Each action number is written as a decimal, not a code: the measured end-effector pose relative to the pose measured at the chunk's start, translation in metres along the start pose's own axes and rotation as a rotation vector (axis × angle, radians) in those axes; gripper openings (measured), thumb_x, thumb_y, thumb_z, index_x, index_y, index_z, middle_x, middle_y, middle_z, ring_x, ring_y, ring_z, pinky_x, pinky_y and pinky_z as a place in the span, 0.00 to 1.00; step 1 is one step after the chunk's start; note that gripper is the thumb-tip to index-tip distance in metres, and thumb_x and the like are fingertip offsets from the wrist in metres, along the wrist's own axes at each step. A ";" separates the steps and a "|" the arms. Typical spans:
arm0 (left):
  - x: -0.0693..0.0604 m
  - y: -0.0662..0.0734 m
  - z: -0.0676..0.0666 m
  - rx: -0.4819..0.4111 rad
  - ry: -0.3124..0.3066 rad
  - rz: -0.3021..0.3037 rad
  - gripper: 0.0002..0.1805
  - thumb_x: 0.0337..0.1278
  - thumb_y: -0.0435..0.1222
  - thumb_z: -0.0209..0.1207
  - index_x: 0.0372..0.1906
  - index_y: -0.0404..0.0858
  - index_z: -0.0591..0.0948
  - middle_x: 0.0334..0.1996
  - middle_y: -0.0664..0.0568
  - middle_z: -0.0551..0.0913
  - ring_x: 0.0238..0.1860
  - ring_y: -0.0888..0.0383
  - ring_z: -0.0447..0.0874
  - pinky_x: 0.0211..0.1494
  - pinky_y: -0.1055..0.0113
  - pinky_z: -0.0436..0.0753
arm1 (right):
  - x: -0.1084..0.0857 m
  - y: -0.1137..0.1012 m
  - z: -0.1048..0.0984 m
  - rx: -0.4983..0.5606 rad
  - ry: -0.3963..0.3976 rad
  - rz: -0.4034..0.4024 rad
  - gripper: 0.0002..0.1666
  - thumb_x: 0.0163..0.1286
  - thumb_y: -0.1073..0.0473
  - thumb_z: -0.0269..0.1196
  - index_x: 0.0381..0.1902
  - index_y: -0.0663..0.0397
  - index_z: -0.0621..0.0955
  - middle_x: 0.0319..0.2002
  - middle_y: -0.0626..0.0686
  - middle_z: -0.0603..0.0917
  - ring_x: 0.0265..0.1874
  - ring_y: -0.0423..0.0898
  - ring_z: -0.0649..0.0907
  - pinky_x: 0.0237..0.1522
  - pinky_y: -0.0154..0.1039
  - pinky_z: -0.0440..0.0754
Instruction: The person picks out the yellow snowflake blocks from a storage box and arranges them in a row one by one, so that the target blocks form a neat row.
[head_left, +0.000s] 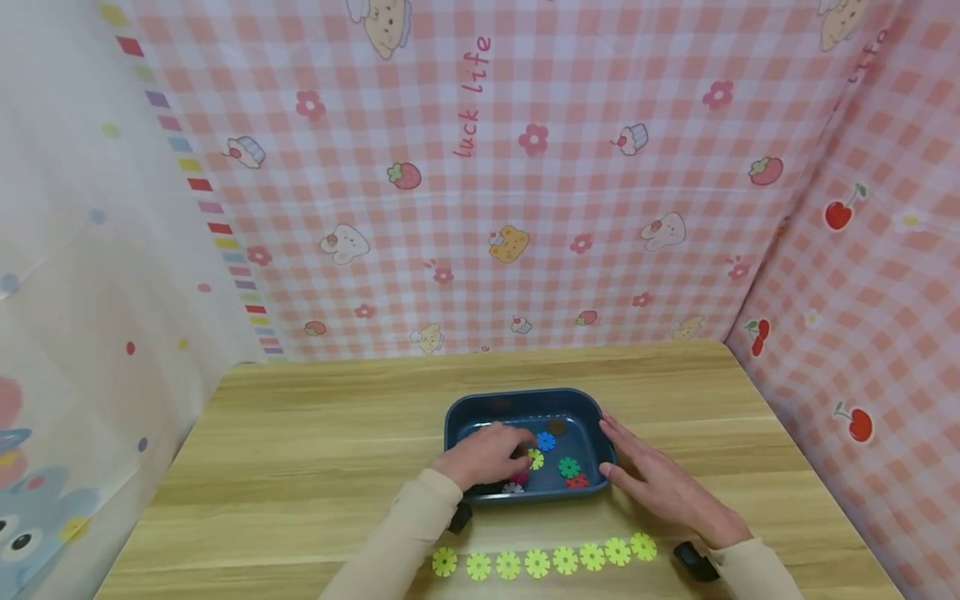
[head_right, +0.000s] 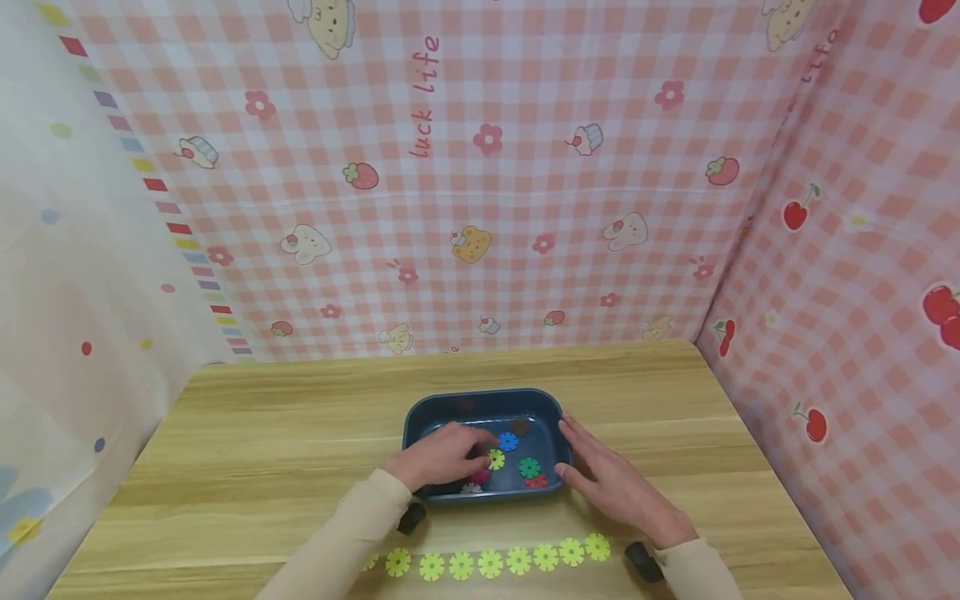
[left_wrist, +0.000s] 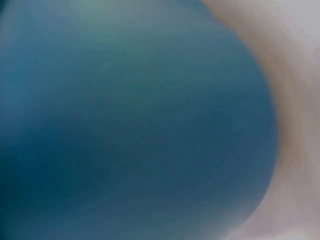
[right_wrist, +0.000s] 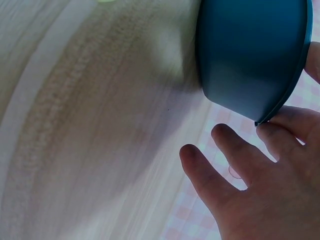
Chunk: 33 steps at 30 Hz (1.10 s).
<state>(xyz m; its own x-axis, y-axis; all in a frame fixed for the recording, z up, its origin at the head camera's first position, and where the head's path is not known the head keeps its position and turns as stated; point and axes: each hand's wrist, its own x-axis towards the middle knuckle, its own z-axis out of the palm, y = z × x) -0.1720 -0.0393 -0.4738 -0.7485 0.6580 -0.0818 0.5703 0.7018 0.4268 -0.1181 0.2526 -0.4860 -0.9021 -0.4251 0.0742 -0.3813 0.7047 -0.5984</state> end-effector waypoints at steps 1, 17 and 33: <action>0.001 0.000 0.002 0.017 0.016 -0.001 0.17 0.72 0.40 0.62 0.59 0.40 0.86 0.48 0.55 0.88 0.42 0.65 0.83 0.54 0.70 0.82 | 0.000 0.000 0.000 -0.003 -0.001 0.002 0.41 0.81 0.48 0.58 0.82 0.58 0.59 0.82 0.61 0.55 0.77 0.63 0.62 0.71 0.66 0.64; 0.013 0.002 0.022 0.082 0.132 -0.062 0.19 0.54 0.44 0.77 0.49 0.41 0.90 0.43 0.53 0.83 0.44 0.58 0.79 0.52 0.67 0.81 | 0.000 0.000 0.000 -0.009 -0.009 0.010 0.41 0.81 0.46 0.58 0.82 0.57 0.59 0.82 0.60 0.56 0.77 0.62 0.62 0.72 0.65 0.64; 0.014 0.002 0.025 0.071 0.169 -0.089 0.18 0.53 0.43 0.78 0.46 0.37 0.91 0.43 0.50 0.85 0.43 0.55 0.81 0.50 0.66 0.83 | 0.000 0.001 -0.001 -0.007 -0.007 0.011 0.41 0.81 0.47 0.58 0.82 0.57 0.59 0.82 0.60 0.55 0.77 0.62 0.62 0.72 0.64 0.64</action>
<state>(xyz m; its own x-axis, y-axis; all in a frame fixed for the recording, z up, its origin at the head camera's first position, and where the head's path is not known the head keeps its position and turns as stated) -0.1729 -0.0214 -0.4963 -0.8400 0.5412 0.0389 0.5172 0.7769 0.3592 -0.1185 0.2536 -0.4861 -0.9046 -0.4216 0.0620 -0.3731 0.7134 -0.5932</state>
